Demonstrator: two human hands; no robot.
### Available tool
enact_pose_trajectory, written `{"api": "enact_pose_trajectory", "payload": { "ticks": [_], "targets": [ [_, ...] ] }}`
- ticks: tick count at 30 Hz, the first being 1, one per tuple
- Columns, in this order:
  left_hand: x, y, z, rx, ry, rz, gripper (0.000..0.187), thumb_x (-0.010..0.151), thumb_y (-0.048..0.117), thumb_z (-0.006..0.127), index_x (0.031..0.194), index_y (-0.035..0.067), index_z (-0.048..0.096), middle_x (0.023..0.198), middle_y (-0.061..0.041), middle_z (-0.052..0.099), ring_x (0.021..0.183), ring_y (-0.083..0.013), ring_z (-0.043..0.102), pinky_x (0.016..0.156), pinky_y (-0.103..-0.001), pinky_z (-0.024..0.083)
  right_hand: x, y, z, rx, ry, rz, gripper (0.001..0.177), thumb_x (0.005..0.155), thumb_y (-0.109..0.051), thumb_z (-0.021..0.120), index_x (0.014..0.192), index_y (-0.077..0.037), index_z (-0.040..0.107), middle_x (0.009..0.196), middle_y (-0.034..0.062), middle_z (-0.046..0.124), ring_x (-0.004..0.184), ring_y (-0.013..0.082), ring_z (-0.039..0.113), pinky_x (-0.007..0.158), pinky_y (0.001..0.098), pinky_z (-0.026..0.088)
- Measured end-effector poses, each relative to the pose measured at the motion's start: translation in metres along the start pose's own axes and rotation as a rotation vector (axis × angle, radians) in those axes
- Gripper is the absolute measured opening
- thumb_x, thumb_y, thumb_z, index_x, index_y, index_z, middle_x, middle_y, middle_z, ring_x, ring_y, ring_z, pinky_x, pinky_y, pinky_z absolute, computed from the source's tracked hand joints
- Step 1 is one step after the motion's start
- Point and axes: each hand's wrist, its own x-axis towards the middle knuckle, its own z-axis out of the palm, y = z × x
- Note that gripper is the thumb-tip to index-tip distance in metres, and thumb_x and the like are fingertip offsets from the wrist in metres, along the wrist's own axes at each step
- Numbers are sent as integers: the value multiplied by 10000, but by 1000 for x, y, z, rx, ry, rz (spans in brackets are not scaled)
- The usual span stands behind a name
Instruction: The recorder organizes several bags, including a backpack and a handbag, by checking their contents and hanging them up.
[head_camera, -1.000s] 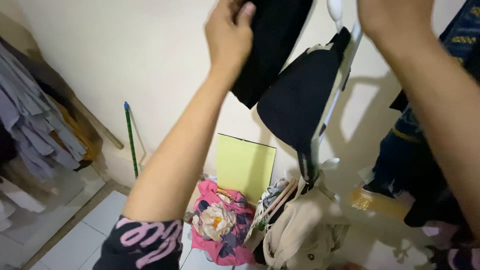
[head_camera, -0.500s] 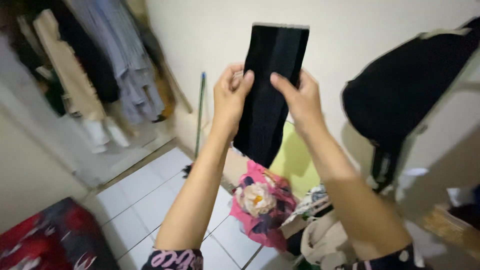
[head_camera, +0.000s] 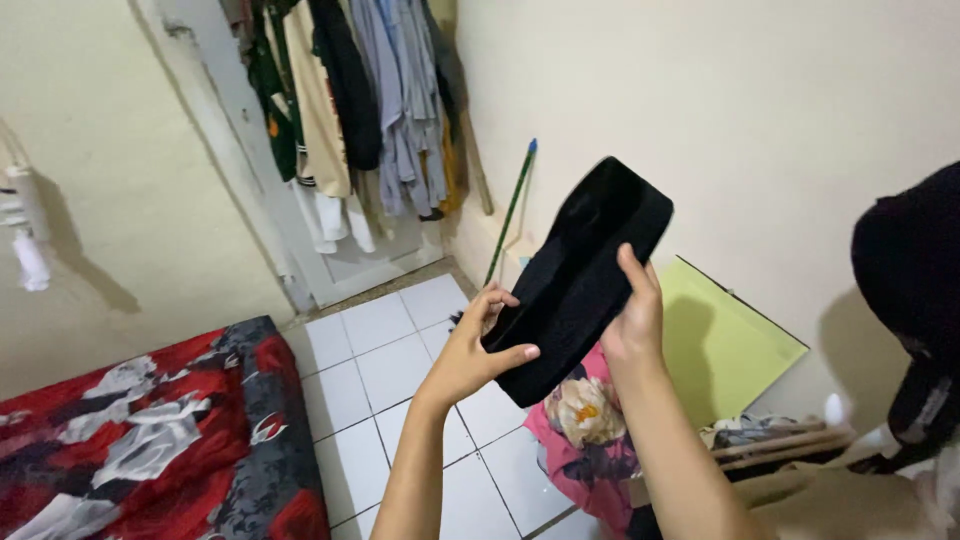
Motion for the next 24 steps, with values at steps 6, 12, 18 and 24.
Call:
{"api": "enact_pose_trajectory", "payload": {
  "ticks": [6, 12, 18, 24],
  "targets": [
    [-11, 18, 1, 76, -17, -26, 520, 788, 284, 852, 1214, 100, 618, 1432, -180, 576, 1423, -332, 419, 1153, -425, 350, -8, 9, -5, 184, -51, 107, 531, 970, -334, 644, 1408, -46, 556, 1363, 114, 659, 1246, 289, 636, 1102, 453, 486],
    [-13, 24, 12, 257, 60, 255, 312, 884, 134, 736, 1125, 31, 566, 1644, -191, 464, 1431, -332, 477, 1159, -456, 264, -12, 30, -23, 43, -92, 207, 664, 924, -442, 685, 1434, -51, 517, 1350, 121, 644, 1213, 282, 635, 1055, 445, 508],
    [-15, 61, 24, 80, 69, -34, 510, 830, 130, 620, 1321, 42, 514, 1421, -165, 626, 1211, -235, 651, 967, -362, 501, -27, 38, -14, -129, -156, 111, 662, 913, -344, 751, 1432, -41, 474, 1247, 70, 631, 1126, 214, 644, 987, 385, 535],
    [-8, 26, 28, 16, 113, -110, 555, 921, 324, 703, 1386, 53, 567, 1246, -155, 729, 1170, -219, 678, 1013, -333, 509, -34, 33, -2, -223, -109, 134, 546, 904, -227, 755, 1361, -22, 538, 1192, 77, 651, 1068, 198, 655, 942, 361, 540]
  ]
}}
